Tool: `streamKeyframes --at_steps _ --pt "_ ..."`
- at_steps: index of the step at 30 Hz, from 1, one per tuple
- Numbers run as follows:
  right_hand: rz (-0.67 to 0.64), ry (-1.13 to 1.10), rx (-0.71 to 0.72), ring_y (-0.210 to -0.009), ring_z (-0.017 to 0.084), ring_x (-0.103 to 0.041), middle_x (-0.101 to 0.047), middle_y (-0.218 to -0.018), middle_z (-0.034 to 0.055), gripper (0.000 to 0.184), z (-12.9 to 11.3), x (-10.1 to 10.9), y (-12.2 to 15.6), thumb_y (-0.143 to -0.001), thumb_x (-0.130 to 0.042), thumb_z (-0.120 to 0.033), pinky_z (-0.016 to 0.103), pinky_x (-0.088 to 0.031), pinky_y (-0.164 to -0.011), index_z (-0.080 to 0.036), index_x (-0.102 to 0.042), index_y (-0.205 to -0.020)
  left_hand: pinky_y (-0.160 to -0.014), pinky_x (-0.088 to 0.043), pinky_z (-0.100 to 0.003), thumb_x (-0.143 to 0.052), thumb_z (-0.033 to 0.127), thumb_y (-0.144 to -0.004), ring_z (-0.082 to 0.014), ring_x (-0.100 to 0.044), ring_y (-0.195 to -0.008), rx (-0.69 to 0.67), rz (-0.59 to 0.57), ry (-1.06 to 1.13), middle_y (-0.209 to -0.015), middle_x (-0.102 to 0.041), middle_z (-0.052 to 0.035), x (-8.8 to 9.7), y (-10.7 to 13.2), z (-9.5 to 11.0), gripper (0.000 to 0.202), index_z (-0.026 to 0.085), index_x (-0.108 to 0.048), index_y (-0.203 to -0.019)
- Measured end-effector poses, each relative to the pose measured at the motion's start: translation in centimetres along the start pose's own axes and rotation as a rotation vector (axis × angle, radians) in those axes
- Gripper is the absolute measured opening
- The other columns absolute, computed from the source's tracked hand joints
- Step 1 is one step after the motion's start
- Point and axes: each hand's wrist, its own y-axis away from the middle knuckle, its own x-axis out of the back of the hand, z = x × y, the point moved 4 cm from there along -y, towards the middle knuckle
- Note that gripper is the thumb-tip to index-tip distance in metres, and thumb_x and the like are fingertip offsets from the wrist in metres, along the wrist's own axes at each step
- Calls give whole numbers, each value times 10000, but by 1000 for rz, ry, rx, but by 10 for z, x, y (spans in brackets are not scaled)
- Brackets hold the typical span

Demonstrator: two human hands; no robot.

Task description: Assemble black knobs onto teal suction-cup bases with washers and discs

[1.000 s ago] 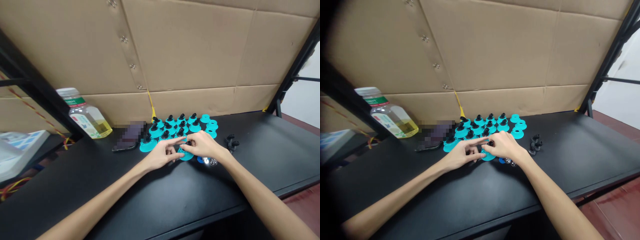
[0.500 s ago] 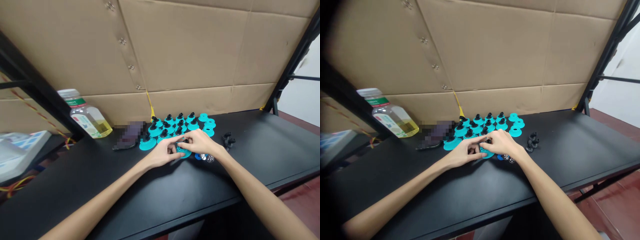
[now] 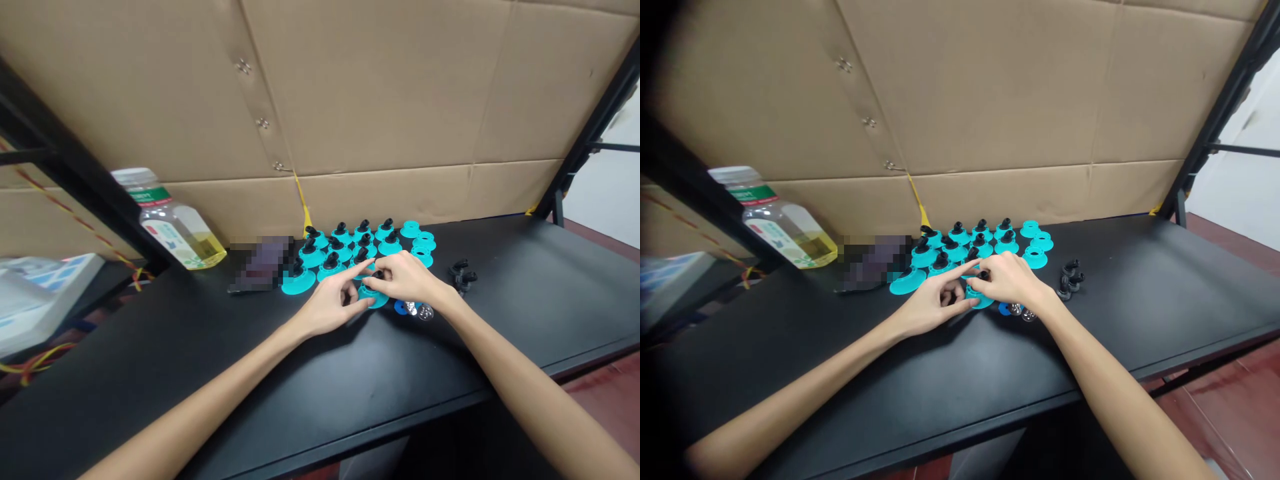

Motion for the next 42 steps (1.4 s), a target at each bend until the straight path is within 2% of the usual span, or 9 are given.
streamKeyframes --at_steps 3,10,16,19,22,28,34,37,42 --pt "-4 18 -1 -506 78 -277 -437 -516 -43 274 -1 0 1 -835 -555 -323 254 -175 -529 -160 -579 -617 -501 -374 -219 -623 360 -814 -102 -427 -489 10 -2 16 -568 -503 68 0 1 -1 670 148 -430 -1419" --pt "74 160 3 -521 87 -331 -462 -517 -18 332 -8 0 2 -859 -556 -369 247 -185 -540 -150 -596 -613 -561 -436 -233 -653 401 -802 -108 -487 -490 -31 168 -114 -584 -543 67 3 5 1 700 163 -423 -1419" --pt "89 84 9 -488 73 -270 -411 -470 -50 304 -7 2 2 -818 -603 -322 236 -191 -525 -152 -580 -567 -575 -462 -237 -619 356 -823 -112 -514 -501 -80 78 -108 -639 -595 58 2 8 1 714 196 -345 -1463" --pt "77 77 24 -482 71 -302 -454 -486 -44 297 -8 3 3 -826 -599 -320 232 -204 -527 -151 -597 -582 -574 -459 -240 -591 343 -838 -122 -516 -504 -79 45 -106 -579 -560 69 1 7 0 671 183 -368 -1451" --pt "102 187 34 -504 86 -365 -536 -539 -7 338 -10 2 4 -857 -568 -379 243 -201 -530 -149 -618 -613 -574 -463 -246 -597 359 -838 -125 -515 -500 -65 66 -101 -565 -542 67 1 6 -2 639 171 -416 -1421" --pt "124 428 29 -568 139 -500 -658 -679 81 414 -13 0 3 -913 -482 -466 270 -162 -525 -142 -673 -740 -580 -480 -253 -627 371 -822 -115 -531 -530 -95 148 -125 -815 -633 -3 2 6 -1 622 191 -454 -1392" --pt "230 400 43 -550 132 -497 -643 -638 71 448 -13 3 4 -922 -457 -485 266 -171 -530 -146 -627 -683 -593 -492 -265 -617 394 -833 -105 -550 -541 -119 238 -176 -981 -630 -32 6 10 7 605 217 -453 -1388" --pt "261 293 73 -532 107 -449 -594 -585 34 440 -13 4 5 -919 -474 -469 250 -193 -534 -156 -563 -623 -638 -505 -295 -620 424 -833 -144 -586 -645 -125 287 -264 -1046 -637 -47 9 12 10 599 234 -464 -1379" --pt "291 142 82 -527 88 -377 -504 -555 -7 416 -13 7 5 -928 -476 -426 232 -218 -543 -168 -476 -602 -942 -465 -426 -604 443 -851 -264 -584 -1067 -195 301 -296 -1159 -650 -81 9 13 14 430 197 -607 -1203"
